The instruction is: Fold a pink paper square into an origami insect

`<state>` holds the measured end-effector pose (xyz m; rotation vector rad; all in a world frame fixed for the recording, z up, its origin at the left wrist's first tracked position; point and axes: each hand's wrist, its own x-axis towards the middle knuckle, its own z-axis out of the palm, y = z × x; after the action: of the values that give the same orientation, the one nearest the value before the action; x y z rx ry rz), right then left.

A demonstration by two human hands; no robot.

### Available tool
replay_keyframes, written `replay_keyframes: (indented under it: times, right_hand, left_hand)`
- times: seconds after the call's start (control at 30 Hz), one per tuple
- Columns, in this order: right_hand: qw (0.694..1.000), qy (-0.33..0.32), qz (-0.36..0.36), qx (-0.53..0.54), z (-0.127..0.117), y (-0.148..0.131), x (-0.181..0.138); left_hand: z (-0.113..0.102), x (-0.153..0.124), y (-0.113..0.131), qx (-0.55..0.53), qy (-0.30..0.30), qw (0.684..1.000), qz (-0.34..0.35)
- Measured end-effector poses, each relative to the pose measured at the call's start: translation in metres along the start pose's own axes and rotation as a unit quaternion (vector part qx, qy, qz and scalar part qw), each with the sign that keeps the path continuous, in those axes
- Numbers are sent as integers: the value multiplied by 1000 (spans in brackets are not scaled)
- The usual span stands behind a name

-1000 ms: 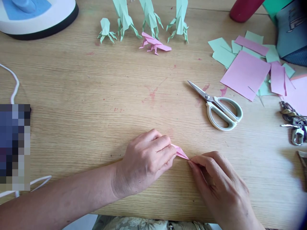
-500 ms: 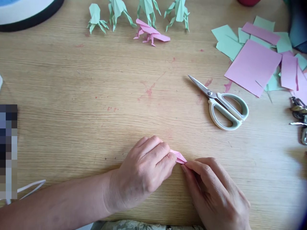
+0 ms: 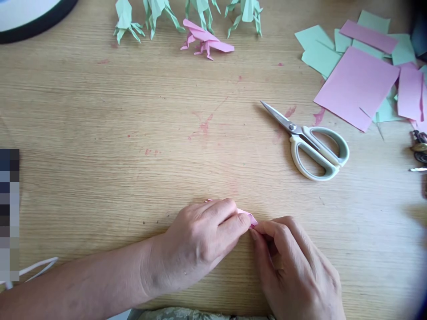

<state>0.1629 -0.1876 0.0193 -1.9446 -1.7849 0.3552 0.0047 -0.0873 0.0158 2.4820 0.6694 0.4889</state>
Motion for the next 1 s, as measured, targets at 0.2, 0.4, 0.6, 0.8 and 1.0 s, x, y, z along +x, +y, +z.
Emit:
replay_keyframes:
  times: [0.2, 0.4, 0.6, 0.8, 1.0]
  right_hand:
    - [1000, 5, 4, -26, 0, -2, 1]
    - [999, 6, 12, -46, 0, -4, 3]
    - [999, 7, 17, -28, -2, 1, -1]
    - [1000, 11, 18, -21, -2, 3, -2]
    - [1000, -3, -5, 19, -7, 13, -10]
  left_hand:
    - [3, 3, 0, 20, -9, 1000, -3]
    - [4, 4, 3, 89, -15, 996, 7]
    - [5, 7, 8, 76, -25, 996, -45]
    - [5, 12, 11, 98, -40, 992, -65]
    - [5, 13, 11, 127, -42, 989, -63]
